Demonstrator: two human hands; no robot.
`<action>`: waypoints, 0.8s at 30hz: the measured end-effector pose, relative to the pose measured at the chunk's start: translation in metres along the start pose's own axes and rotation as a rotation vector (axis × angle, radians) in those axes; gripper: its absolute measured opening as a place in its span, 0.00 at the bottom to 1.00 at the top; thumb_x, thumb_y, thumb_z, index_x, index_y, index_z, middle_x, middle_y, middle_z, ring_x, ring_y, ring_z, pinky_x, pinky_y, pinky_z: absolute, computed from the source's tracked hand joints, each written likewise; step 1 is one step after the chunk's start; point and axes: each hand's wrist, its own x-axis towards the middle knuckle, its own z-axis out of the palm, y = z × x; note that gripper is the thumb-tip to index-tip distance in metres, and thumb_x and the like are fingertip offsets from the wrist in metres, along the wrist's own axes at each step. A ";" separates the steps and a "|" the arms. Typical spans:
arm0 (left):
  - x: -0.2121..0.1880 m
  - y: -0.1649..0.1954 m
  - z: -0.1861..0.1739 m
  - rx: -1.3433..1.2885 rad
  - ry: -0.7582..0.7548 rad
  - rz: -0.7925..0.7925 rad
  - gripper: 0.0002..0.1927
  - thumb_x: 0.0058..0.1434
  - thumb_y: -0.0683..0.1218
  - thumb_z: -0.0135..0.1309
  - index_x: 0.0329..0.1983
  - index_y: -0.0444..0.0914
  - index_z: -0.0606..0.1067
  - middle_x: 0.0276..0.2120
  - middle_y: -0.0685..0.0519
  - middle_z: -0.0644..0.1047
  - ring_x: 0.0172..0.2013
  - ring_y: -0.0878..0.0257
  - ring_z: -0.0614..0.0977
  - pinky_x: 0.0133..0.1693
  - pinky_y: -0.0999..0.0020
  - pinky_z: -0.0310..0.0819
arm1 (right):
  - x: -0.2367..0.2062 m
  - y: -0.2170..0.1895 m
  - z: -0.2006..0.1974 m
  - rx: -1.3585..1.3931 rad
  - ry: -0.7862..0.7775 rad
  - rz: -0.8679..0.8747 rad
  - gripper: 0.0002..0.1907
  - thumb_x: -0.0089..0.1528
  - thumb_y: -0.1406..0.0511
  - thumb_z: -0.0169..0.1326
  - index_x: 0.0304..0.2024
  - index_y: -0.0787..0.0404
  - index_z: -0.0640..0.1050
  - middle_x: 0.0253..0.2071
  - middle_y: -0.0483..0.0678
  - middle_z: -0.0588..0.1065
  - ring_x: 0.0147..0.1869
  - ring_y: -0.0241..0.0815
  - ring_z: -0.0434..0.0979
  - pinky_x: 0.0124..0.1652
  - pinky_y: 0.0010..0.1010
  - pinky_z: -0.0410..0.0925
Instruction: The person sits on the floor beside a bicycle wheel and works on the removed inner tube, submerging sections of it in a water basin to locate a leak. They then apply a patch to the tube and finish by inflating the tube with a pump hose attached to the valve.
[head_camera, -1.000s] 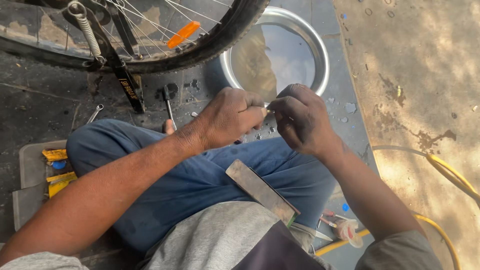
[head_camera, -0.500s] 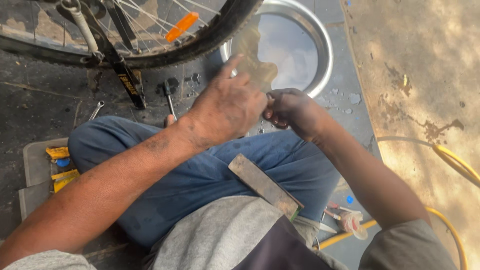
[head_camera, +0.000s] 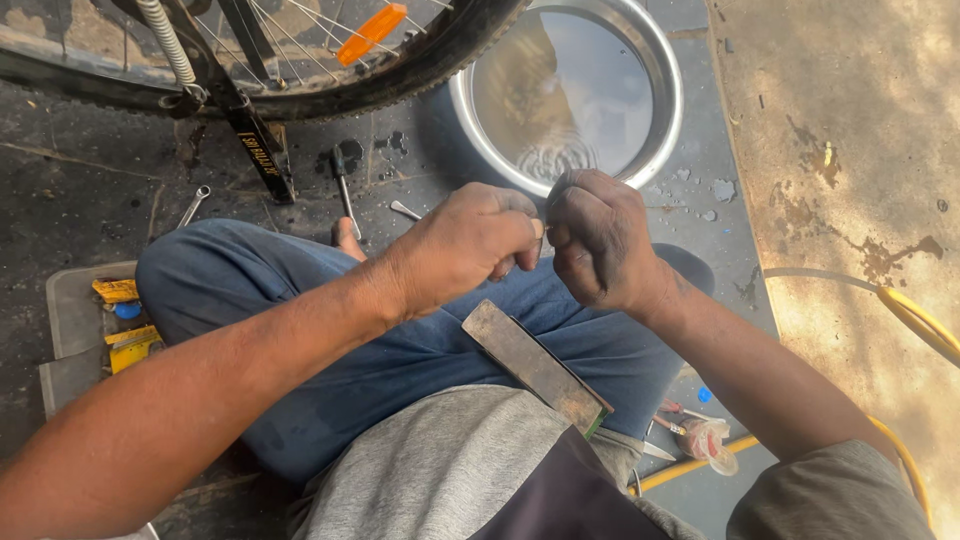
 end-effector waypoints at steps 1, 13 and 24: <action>-0.002 0.002 0.000 0.127 0.032 0.010 0.15 0.61 0.50 0.48 0.26 0.35 0.77 0.21 0.52 0.76 0.24 0.67 0.77 0.31 0.70 0.73 | -0.003 0.000 0.000 0.034 -0.002 0.025 0.06 0.50 0.69 0.48 0.30 0.61 0.67 0.32 0.52 0.70 0.36 0.54 0.71 0.38 0.41 0.66; -0.002 0.012 0.001 1.625 0.190 0.777 0.07 0.61 0.47 0.57 0.27 0.43 0.76 0.22 0.56 0.75 0.34 0.61 0.80 0.59 0.51 0.68 | -0.020 0.017 0.006 1.215 -0.166 1.060 0.11 0.69 0.64 0.49 0.36 0.66 0.74 0.30 0.45 0.70 0.30 0.35 0.64 0.30 0.29 0.59; -0.005 0.005 -0.009 0.091 -0.035 0.121 0.18 0.64 0.50 0.46 0.25 0.34 0.76 0.22 0.51 0.75 0.25 0.65 0.76 0.32 0.65 0.73 | 0.008 -0.017 -0.020 -0.169 -0.033 -0.063 0.12 0.47 0.71 0.53 0.35 0.63 0.76 0.32 0.50 0.72 0.34 0.50 0.73 0.37 0.40 0.68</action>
